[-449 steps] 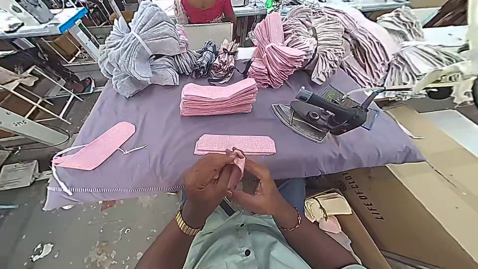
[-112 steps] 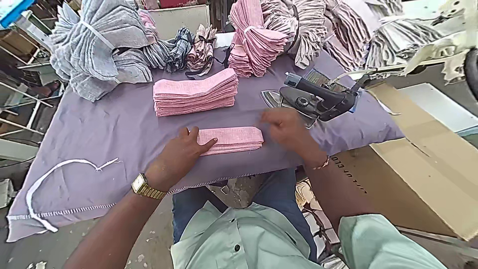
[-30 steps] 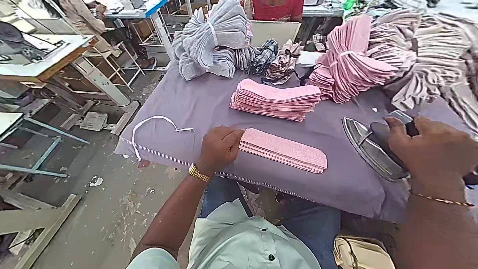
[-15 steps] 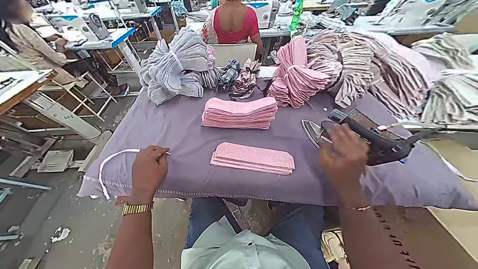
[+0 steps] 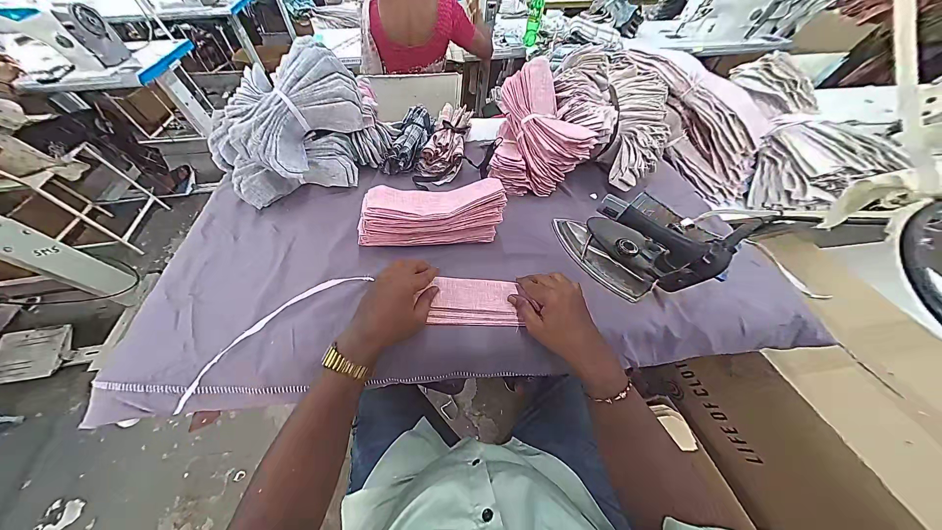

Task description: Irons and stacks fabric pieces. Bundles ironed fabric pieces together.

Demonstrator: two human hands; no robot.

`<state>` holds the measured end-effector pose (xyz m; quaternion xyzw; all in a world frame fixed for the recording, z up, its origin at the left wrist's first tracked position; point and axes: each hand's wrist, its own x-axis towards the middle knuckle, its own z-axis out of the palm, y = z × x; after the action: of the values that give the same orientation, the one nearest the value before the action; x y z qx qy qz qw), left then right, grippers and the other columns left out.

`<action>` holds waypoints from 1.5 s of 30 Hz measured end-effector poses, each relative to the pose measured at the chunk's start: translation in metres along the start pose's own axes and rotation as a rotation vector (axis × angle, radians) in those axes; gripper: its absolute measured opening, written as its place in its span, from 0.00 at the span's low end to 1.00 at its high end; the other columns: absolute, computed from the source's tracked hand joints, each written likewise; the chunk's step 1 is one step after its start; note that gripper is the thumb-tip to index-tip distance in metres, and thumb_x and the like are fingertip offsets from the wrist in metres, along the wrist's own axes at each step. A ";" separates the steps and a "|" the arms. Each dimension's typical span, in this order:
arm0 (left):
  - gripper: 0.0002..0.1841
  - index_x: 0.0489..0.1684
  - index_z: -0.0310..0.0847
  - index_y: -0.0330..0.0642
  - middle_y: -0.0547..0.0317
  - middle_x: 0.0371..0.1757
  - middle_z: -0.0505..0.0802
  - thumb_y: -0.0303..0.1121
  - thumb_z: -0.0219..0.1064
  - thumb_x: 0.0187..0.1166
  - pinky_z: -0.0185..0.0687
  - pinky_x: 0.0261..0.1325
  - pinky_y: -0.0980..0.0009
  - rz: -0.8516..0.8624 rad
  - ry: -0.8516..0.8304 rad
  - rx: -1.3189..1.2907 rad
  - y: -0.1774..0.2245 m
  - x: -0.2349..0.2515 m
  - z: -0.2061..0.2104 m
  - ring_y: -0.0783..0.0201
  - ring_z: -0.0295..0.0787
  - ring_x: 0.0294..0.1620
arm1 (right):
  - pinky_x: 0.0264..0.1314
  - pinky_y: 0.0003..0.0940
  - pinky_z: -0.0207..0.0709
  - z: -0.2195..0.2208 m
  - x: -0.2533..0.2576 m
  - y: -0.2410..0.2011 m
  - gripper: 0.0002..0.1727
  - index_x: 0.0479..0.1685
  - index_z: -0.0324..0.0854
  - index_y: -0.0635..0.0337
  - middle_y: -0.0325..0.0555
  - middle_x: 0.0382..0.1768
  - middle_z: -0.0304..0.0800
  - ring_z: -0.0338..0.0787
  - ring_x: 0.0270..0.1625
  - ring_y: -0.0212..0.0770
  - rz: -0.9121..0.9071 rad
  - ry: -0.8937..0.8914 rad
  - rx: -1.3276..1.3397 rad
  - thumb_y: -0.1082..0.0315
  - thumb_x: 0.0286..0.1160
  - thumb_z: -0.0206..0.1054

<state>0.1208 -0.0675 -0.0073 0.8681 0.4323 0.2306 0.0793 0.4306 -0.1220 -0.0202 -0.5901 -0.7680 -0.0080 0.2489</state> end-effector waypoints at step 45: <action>0.19 0.63 0.90 0.50 0.65 0.55 0.95 0.49 0.69 0.82 0.86 0.67 0.68 -0.017 0.137 -0.296 -0.002 -0.047 -0.013 0.73 0.90 0.58 | 0.72 0.50 0.81 0.004 -0.022 -0.006 0.17 0.64 0.91 0.49 0.38 0.66 0.93 0.90 0.68 0.37 -0.168 0.200 0.490 0.57 0.82 0.69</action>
<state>0.0887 -0.1037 -0.0126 0.8254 0.4056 0.3498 0.1784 0.4272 -0.1428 -0.0308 -0.4427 -0.7650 0.0990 0.4572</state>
